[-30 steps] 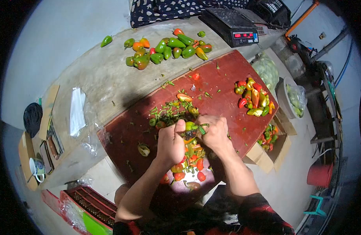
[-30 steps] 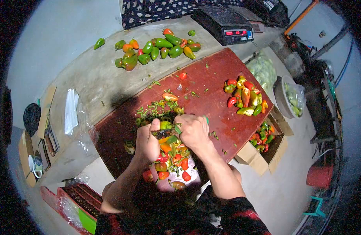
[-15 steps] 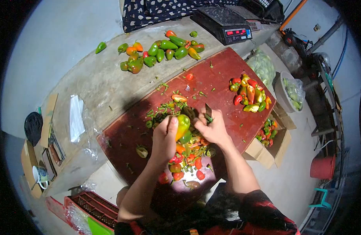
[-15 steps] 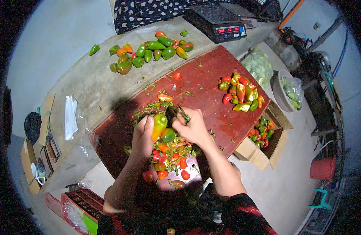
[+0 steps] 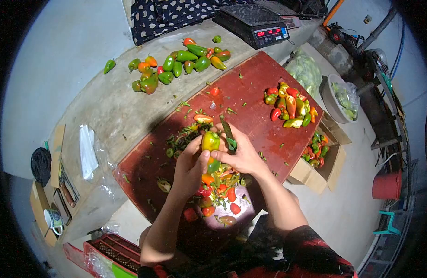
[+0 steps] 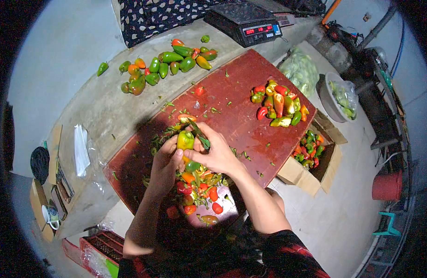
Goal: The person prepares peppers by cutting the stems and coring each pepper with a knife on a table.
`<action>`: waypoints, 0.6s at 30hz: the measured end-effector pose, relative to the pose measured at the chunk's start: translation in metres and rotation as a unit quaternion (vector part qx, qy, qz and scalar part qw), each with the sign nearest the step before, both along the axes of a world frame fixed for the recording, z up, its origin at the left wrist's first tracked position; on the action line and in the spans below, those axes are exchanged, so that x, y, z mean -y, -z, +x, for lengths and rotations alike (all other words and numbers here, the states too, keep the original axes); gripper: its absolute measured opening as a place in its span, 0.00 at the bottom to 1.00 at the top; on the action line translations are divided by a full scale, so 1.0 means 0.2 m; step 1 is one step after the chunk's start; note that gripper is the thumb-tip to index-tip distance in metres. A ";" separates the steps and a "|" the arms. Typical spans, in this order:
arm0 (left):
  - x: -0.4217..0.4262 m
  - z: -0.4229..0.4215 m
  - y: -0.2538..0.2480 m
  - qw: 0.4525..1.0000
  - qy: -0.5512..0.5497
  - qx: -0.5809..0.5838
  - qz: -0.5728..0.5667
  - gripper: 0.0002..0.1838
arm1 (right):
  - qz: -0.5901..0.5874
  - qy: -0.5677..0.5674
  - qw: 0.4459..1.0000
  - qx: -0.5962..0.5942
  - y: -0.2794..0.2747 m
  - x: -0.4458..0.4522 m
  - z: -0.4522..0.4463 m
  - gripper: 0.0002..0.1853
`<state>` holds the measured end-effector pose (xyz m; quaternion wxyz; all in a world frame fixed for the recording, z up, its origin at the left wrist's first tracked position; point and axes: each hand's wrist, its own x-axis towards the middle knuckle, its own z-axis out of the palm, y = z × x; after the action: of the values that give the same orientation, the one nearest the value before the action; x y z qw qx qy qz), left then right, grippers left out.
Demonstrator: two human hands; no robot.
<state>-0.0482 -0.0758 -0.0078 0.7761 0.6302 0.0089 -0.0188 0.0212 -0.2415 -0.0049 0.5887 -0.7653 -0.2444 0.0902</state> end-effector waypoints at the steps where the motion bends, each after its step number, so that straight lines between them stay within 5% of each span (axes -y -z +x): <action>1: 0.00 -0.01 0.01 1.000 0.001 -0.010 0.000 0.20 | 0.005 -0.010 1.000 0.022 0.02 0.00 0.00 0.26; 9: -0.02 -0.01 0.04 0.999 0.045 -0.010 -0.010 0.20 | 0.045 0.002 0.998 0.039 0.01 0.02 0.01 0.23; 11: -0.03 -0.01 0.10 0.998 0.024 0.010 0.051 0.22 | -0.026 0.005 0.999 -0.020 -0.06 0.09 0.03 0.23; 14: 0.00 -0.03 0.01 0.997 -0.039 -0.067 0.006 0.25 | 0.021 0.172 0.984 0.032 -0.02 0.29 0.15 0.22; 18: -0.04 -0.01 -0.01 0.996 -0.043 -0.056 0.058 0.28 | -0.045 0.474 0.869 0.133 -0.13 0.78 0.24 0.25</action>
<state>-0.0492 -0.0686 -0.0058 0.7368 0.6710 0.0805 -0.0197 0.0691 -0.3968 0.0206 0.4871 -0.8197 0.0764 -0.2916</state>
